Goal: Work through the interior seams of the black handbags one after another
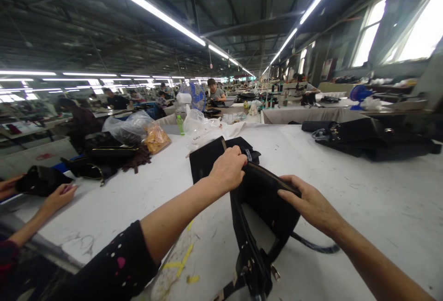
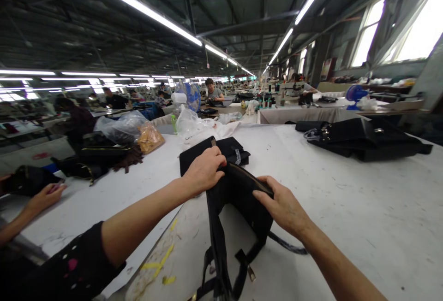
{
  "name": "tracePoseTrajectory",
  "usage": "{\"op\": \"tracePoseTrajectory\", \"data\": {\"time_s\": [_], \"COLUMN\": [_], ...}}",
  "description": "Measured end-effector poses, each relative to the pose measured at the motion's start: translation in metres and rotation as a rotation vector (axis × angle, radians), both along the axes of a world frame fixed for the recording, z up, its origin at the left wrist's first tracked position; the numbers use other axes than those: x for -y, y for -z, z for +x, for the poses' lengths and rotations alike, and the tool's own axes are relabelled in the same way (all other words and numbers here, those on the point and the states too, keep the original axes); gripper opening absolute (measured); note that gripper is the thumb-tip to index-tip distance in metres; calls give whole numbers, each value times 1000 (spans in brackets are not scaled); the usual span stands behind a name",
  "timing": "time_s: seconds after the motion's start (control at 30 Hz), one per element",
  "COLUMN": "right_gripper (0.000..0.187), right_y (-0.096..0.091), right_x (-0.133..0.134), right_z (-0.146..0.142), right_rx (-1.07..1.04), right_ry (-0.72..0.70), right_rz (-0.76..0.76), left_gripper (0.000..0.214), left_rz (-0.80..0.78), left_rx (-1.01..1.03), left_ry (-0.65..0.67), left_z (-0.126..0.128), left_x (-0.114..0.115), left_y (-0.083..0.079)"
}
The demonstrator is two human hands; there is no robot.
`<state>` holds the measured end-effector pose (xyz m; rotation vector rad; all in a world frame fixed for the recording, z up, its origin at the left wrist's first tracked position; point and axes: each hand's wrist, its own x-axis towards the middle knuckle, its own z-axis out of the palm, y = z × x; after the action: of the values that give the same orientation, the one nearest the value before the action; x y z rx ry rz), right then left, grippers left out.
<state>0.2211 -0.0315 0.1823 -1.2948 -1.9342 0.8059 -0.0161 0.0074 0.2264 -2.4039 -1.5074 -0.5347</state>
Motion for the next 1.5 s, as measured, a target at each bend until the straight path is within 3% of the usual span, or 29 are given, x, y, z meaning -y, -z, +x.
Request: {"op": "tracePoseTrajectory", "data": {"time_s": [0.27,0.53,0.8,0.97,1.5], "right_gripper": [24,23,24,26,17], "right_y": [-1,1,5,5,1], "right_x": [4,2,-10,-17,-34], "right_z": [-2,-2,10,13,6], "right_rx": [-24,-43,-81,-103,-45], "right_ry": [-9,-6,24,37,161], "right_rz": [5,1,-24,-25,-52], "left_gripper": [8,13,19,17,15], "left_rz": [33,17,-21,-100,-34], "left_rx": [-85,-3,216,275,222], "left_ry": [-30,56,244,243,180], "left_z": [3,0,-8,-8,-1], "left_x": [-5,-19,-19,-23,-32], "left_y": [2,9,11,11,12]}}
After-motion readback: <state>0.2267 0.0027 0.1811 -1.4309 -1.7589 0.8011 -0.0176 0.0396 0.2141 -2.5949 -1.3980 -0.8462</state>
